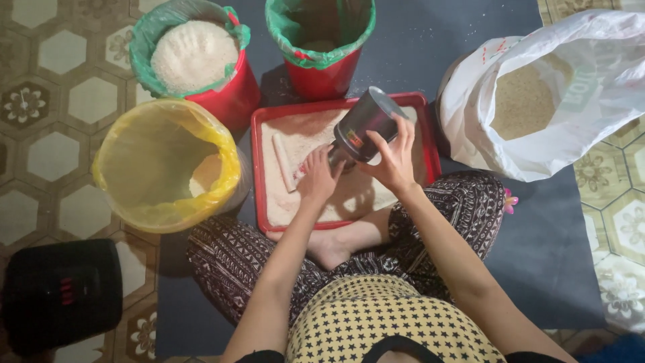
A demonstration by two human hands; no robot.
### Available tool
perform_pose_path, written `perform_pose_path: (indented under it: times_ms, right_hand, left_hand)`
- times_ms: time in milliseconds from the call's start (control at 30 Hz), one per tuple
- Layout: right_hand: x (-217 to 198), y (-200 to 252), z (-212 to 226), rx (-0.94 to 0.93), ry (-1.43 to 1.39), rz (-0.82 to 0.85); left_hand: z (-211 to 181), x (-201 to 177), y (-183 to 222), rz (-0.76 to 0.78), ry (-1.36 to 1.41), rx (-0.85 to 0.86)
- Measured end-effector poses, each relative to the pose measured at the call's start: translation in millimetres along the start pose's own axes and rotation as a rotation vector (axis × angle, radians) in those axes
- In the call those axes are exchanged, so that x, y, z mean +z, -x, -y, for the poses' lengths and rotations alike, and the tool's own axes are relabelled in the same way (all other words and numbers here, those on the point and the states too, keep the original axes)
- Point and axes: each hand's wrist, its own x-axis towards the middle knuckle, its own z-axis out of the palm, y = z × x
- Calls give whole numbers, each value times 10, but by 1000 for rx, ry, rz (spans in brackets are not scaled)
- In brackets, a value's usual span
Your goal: A person sitting on the floor scoops grain from a tray into bags using small metal cups.
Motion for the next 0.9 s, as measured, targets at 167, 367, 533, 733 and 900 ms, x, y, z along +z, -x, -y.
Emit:
perform_pose_path:
  times_ms: [167, 367, 533, 733, 900]
  right_hand:
    - [-189, 192, -211, 61, -14, -6]
    - [-7, 647, -621, 535, 29, 28]
    - [-35, 512, -538, 843, 25, 99]
    - [3, 565, -588, 881, 5, 146]
    - [62, 613, -667, 857, 1, 109]
  left_hand:
    - [446, -153, 119, -202, -58, -352]
    - [1180, 340, 377, -134, -129, -563]
    - [1135, 400, 230, -28, -90, -597]
    - [174, -205, 13, 73, 53, -496]
    - [-101, -102, -81, 307, -137, -84]
